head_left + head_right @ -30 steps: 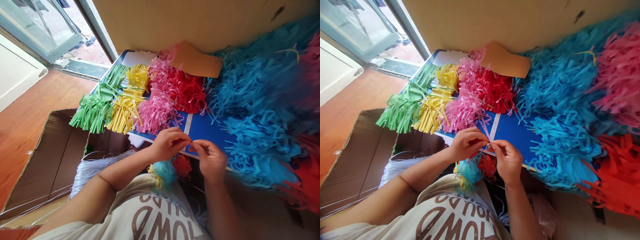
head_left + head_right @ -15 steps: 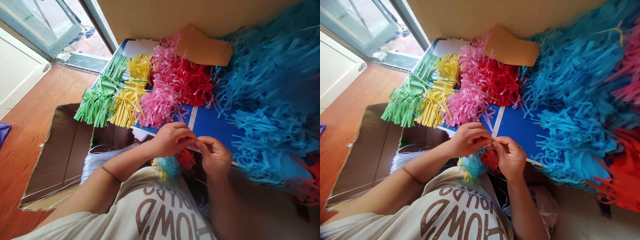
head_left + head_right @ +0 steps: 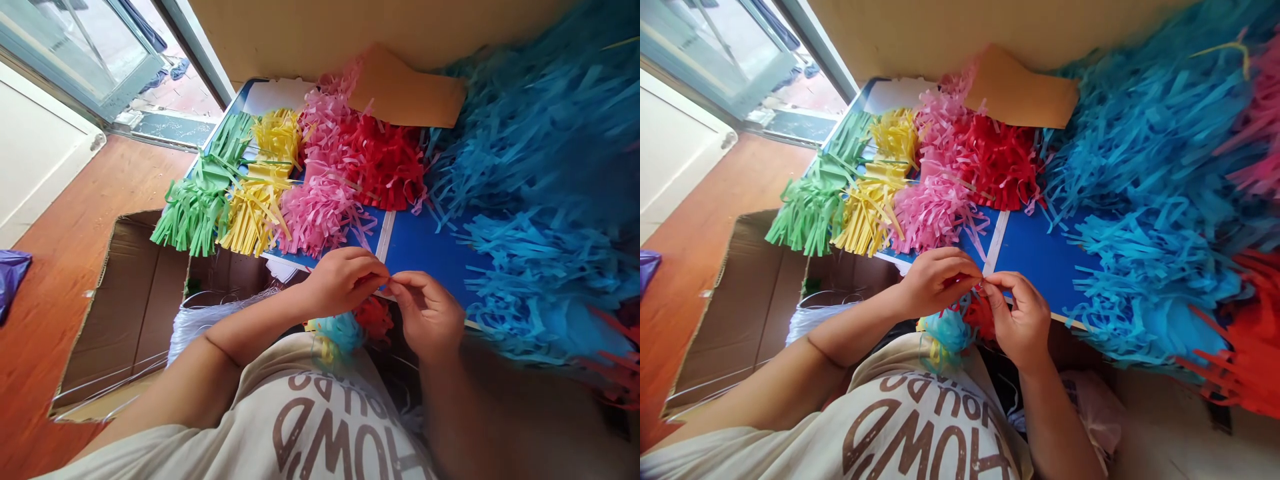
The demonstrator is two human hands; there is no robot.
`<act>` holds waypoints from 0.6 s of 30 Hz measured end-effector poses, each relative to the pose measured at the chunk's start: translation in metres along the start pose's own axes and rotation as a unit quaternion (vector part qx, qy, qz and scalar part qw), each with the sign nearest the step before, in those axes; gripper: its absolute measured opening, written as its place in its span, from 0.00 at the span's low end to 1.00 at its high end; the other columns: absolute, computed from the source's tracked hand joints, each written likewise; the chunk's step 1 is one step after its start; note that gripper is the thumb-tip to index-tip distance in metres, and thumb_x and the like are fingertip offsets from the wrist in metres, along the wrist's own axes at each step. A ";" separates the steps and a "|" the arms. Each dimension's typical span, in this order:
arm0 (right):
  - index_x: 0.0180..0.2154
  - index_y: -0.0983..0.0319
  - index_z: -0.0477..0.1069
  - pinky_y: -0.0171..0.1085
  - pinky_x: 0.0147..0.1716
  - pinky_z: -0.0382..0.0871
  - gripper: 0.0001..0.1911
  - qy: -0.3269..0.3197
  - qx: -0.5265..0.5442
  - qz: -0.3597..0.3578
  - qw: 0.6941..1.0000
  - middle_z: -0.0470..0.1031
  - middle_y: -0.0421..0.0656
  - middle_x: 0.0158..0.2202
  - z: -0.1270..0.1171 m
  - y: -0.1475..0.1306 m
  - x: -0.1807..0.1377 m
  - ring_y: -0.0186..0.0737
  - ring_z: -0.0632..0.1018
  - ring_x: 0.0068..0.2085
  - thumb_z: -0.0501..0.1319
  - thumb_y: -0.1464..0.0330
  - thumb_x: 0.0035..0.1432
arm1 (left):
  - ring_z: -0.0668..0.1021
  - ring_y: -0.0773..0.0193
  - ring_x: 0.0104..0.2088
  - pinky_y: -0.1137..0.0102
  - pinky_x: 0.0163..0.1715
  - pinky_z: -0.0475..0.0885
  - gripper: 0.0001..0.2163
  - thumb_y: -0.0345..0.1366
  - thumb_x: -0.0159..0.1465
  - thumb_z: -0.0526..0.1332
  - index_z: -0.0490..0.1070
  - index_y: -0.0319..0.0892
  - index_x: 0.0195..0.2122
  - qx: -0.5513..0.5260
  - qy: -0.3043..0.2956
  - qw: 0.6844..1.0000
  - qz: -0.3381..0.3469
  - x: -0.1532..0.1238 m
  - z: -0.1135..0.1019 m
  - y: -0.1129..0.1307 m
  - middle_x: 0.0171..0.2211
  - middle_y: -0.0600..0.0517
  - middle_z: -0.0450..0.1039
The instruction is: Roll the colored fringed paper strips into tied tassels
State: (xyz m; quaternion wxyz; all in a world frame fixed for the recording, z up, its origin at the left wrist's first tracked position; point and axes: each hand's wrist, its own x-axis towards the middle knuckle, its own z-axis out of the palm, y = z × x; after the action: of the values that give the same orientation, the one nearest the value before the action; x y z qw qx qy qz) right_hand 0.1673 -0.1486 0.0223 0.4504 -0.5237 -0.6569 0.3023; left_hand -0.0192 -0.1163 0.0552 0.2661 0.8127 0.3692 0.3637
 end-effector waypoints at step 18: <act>0.38 0.57 0.74 0.38 0.39 0.75 0.03 0.003 -0.055 -0.058 0.997 0.79 0.41 0.36 -0.008 -0.005 0.000 0.39 0.80 0.37 0.61 0.67 0.63 | 0.78 0.65 0.33 0.68 0.36 0.68 0.10 0.40 0.68 0.59 0.77 0.42 0.36 0.039 0.015 0.999 0.028 0.001 0.005 -0.004 0.32 0.48 0.78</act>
State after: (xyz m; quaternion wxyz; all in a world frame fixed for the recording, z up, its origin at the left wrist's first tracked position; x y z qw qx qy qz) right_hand 0.1727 -0.1507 0.0295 0.4399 -0.5096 -0.7004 0.2372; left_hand -0.0166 -0.1138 0.0495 0.2186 0.8269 0.3640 0.3686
